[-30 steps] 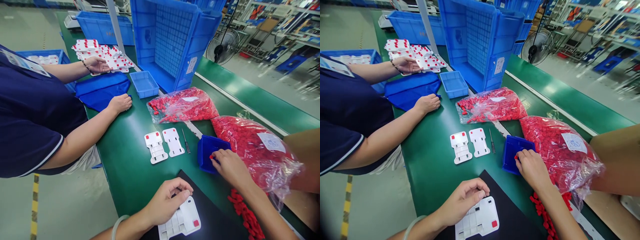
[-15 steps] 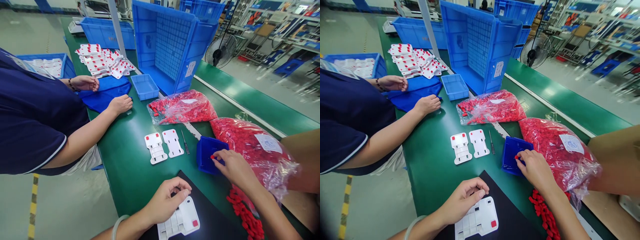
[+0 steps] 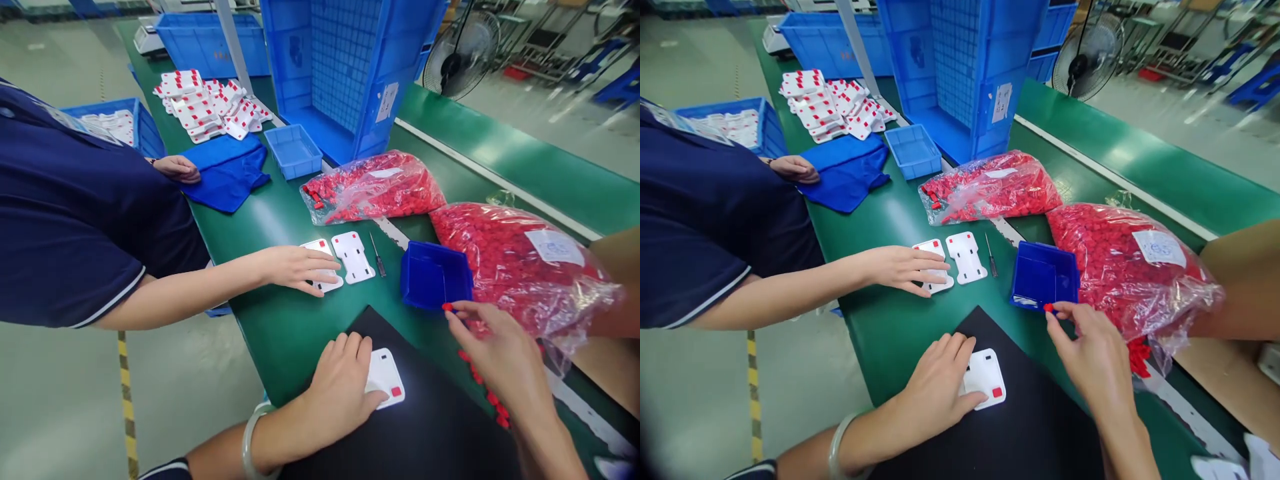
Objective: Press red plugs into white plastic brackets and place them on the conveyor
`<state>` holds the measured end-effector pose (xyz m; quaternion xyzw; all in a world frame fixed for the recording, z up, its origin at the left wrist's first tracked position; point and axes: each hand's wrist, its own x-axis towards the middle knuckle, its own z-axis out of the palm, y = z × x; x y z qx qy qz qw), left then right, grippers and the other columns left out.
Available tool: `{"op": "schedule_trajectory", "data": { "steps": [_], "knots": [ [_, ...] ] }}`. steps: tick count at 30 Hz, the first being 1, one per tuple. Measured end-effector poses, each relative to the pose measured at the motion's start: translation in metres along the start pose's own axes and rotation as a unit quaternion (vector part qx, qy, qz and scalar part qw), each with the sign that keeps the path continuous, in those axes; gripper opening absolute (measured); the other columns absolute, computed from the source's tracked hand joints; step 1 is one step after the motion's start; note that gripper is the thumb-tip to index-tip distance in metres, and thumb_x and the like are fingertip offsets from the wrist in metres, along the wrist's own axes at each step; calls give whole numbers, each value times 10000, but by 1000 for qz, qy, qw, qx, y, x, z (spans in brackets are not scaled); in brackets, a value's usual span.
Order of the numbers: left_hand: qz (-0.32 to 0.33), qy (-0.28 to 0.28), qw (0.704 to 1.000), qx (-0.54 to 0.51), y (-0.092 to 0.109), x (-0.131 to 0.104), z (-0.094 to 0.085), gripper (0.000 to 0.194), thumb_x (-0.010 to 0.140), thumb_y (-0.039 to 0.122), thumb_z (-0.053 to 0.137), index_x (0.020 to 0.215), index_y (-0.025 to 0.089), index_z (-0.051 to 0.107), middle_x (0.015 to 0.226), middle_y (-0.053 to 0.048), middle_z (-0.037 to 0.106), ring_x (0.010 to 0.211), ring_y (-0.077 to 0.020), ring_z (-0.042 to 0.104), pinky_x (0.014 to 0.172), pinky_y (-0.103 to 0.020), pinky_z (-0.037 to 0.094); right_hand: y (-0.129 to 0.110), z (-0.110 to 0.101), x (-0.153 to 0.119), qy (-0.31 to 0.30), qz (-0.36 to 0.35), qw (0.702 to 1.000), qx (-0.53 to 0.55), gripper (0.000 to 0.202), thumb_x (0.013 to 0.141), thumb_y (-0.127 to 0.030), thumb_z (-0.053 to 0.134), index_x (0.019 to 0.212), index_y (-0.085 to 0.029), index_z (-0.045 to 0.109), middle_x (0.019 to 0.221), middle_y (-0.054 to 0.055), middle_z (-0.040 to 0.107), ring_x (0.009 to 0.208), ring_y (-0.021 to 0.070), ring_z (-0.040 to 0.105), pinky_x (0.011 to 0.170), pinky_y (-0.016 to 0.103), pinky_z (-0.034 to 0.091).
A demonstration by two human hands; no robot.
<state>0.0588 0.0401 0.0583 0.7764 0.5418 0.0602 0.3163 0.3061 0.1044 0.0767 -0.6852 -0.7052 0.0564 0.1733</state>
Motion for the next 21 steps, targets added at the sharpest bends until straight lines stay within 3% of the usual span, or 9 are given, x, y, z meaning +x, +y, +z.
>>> {"op": "schedule_trajectory", "data": {
  "steps": [5,8,11,14,21],
  "knots": [
    [10,12,996,92,10,1,16,473,753,408,747,1099,163,536,1031,-82,597,966,-291,577,822,-442,509,-38,11,-76,-41,42,993,105,251,875,-448,526,939,-240,650,889,58,688,820,227,639,711,334,491],
    [4,12,994,112,16,-1,14,356,787,371,714,1017,179,523,990,-56,590,871,-262,621,716,-384,534,-58,23,-102,-48,55,991,115,219,886,-423,523,916,-242,642,893,55,689,820,229,639,687,327,496],
    [-6,9,991,132,24,-6,10,234,854,316,629,999,183,500,961,-38,597,750,-232,653,606,-333,526,-70,29,-112,-39,61,990,118,191,887,-402,525,891,-246,636,874,43,695,802,229,638,665,324,483],
    [1,6,990,142,30,-10,9,114,922,276,519,978,180,495,913,-31,618,744,-234,666,613,-333,527,-78,32,-116,-17,74,990,115,178,887,-390,527,888,-244,629,860,41,694,796,238,625,678,339,461],
    [16,36,987,156,34,-16,14,133,961,177,389,909,180,512,851,-46,640,780,-229,653,671,-339,518,-88,37,-122,24,92,989,113,179,900,-382,519,883,-229,612,825,41,689,774,233,609,675,334,425]
  ]
}}
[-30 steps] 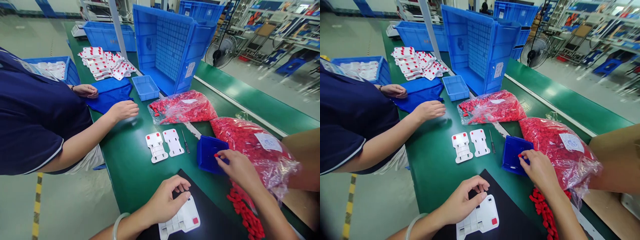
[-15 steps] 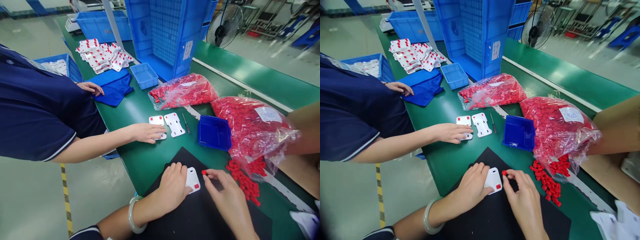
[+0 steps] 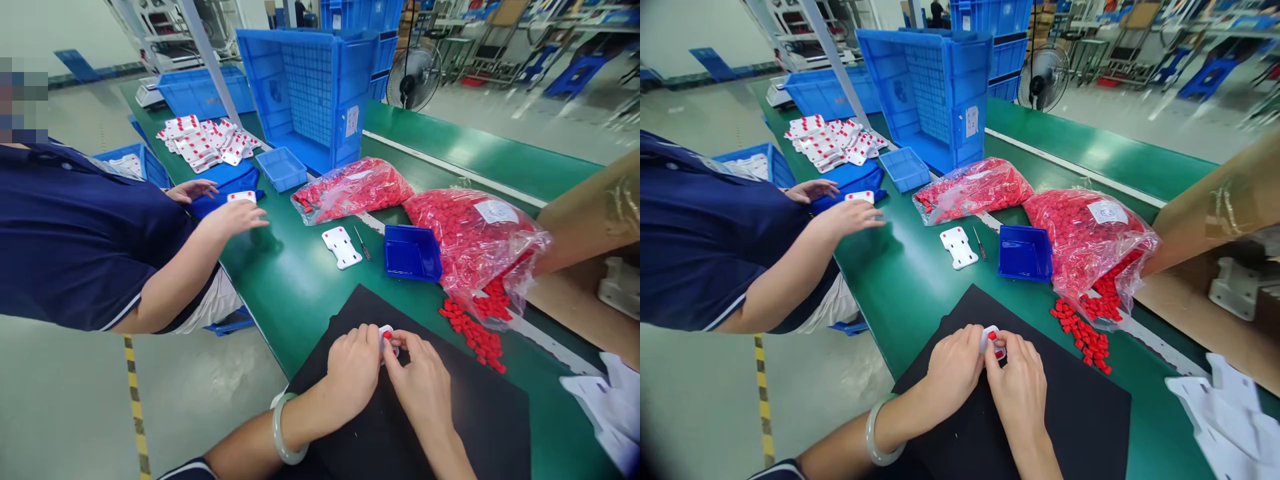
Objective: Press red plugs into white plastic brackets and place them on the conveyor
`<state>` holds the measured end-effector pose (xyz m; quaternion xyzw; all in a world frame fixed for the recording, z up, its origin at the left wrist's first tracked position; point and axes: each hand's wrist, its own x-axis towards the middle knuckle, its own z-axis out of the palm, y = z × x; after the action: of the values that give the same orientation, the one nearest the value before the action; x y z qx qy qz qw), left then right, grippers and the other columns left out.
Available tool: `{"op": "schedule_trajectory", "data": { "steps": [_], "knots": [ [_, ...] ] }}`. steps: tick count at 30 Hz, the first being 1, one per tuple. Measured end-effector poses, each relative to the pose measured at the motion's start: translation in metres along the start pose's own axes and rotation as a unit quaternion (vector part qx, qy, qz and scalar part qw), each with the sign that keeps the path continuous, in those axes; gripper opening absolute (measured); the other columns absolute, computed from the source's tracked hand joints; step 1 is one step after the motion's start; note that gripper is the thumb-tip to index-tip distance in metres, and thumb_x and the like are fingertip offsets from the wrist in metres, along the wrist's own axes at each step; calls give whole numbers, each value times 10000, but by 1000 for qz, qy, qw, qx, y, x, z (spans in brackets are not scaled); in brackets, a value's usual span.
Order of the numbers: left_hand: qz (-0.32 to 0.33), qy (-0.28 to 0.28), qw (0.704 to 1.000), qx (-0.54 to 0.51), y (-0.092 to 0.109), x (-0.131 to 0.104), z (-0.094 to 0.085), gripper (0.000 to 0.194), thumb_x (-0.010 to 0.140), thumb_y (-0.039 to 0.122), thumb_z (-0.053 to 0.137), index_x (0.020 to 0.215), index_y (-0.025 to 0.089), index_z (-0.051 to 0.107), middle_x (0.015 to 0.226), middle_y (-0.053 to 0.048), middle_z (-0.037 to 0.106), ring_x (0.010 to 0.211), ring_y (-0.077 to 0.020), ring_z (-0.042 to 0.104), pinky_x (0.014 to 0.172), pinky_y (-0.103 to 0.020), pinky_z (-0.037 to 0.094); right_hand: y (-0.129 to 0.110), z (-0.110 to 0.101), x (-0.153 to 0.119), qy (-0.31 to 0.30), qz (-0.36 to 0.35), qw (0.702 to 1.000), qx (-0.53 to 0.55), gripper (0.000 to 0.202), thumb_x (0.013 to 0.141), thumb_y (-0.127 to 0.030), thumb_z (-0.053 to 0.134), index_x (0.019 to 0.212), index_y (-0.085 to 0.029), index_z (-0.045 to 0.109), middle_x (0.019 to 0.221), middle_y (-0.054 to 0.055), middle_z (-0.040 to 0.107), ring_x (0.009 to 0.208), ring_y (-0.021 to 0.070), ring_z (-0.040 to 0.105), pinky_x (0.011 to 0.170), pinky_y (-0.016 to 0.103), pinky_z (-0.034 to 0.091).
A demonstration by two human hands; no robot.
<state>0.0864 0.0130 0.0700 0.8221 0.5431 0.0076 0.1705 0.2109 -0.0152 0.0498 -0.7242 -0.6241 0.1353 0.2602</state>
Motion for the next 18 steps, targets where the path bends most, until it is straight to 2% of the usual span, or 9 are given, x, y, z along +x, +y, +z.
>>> {"op": "schedule_trajectory", "data": {
  "steps": [8,18],
  "knots": [
    [10,42,999,1,0,-4,9,125,964,192,405,919,185,522,849,-37,631,789,-218,622,681,-330,496,3,7,-4,31,6,999,7,188,914,-385,502,904,-224,599,822,49,692,784,231,625,640,315,427],
    [34,47,998,16,1,-6,11,162,960,162,371,930,182,529,842,-34,613,776,-216,593,660,-348,480,4,-4,-1,-10,-27,999,-31,171,912,-374,500,887,-233,593,826,50,685,772,241,604,663,342,432]
  ]
}}
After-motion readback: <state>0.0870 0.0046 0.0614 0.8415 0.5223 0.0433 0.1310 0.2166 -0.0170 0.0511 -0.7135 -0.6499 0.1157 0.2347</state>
